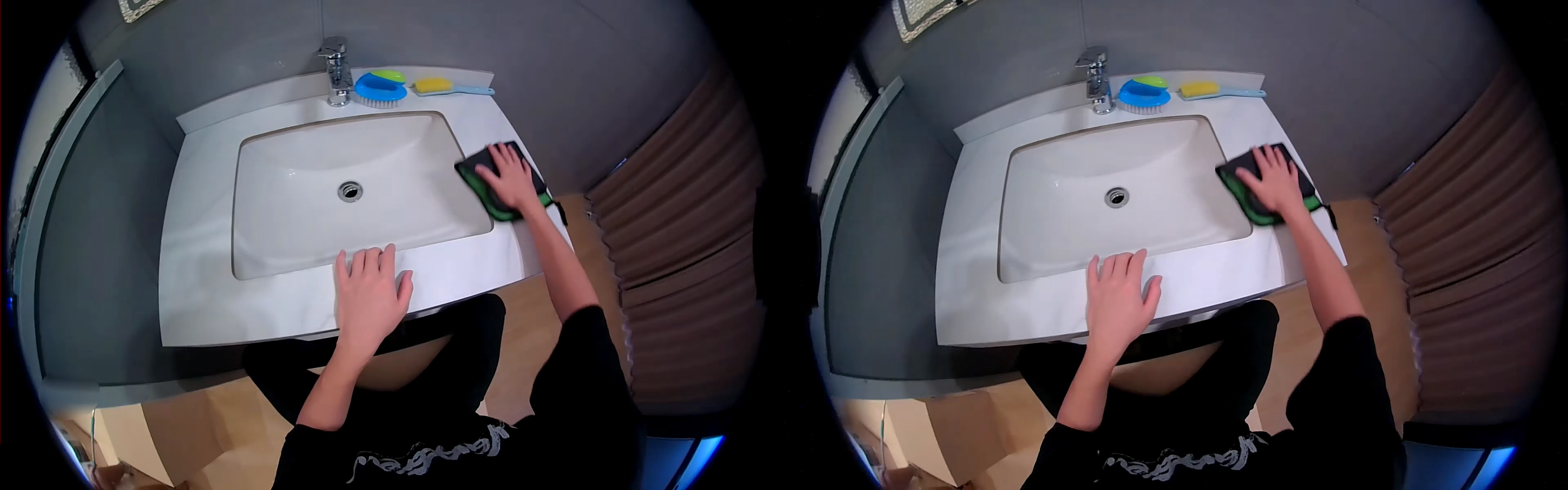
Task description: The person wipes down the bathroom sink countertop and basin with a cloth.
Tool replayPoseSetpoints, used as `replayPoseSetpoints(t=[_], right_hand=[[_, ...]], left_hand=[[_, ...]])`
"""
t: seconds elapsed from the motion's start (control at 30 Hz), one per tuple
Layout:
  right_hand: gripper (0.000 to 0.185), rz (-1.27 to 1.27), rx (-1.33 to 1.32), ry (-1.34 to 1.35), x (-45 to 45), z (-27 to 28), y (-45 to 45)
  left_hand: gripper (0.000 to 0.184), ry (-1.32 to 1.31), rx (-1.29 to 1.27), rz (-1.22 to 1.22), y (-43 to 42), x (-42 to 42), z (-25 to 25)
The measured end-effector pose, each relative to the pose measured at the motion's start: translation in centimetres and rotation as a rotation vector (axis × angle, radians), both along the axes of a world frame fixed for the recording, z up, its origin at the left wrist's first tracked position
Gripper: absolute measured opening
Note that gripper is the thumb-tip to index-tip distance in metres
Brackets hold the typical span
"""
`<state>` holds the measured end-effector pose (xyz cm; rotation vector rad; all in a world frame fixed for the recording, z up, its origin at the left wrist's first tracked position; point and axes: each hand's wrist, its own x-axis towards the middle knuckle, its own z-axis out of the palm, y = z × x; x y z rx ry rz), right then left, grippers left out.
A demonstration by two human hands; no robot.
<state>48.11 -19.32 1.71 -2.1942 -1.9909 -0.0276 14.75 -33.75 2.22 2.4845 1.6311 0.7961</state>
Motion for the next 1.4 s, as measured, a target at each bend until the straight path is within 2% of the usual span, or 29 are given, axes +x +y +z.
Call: replayPoseSetpoints(t=[0.1,0.23,0.37,0.57,0.77,0.87,0.97,1.03,1.1,1.27,1.4], right_hand=[[0.082,-0.202,0.009,0.003,1.7,-0.4,6.5],[0.082,-0.346,-0.039,0.056,2.4,0.3,9.5],[0.08,-0.323,-0.019,0.061,3.1,-0.3,9.4],[0.075,-0.239,0.091,0.009,0.7,-1.3,-0.3],[0.067,-0.043,0.173,-0.041,-8.4,-0.8,-14.8],[0.066,-0.007,0.177,-0.041,-13.6,-0.1,-18.6],[0.068,0.072,0.174,0.029,-14.7,0.2,-20.1],[0.069,0.138,0.166,0.126,-12.8,0.7,-20.2],[0.07,0.123,0.188,0.092,-9.9,0.5,-19.7],[0.067,-0.227,0.168,-0.004,0.5,-1.1,-16.0],[0.07,-0.333,0.074,-0.054,0.9,-1.1,-14.9]], left_hand=[[0.041,-0.013,0.008,0.0,0.2,0.0,-0.2],[0.039,-0.031,-0.013,0.008,0.2,0.1,-0.3],[0.038,-0.034,-0.047,0.016,0.2,0.2,-0.1],[0.037,-0.025,-0.028,0.009,0.2,0.2,-0.1],[0.037,-0.01,-0.012,0.013,0.2,0.5,-0.2],[0.039,0.009,0.008,0.014,0.3,0.4,-0.2],[0.04,0.009,0.007,-0.002,0.3,0.3,-0.2],[0.041,0.005,0.006,-0.005,0.2,0.2,-0.2],[0.041,0.003,0.006,-0.002,0.2,0.2,-0.2],[0.04,-0.014,-0.012,0.003,0.2,0.1,-0.1],[0.04,-0.01,-0.015,0.016,0.3,0.1,-0.2]])
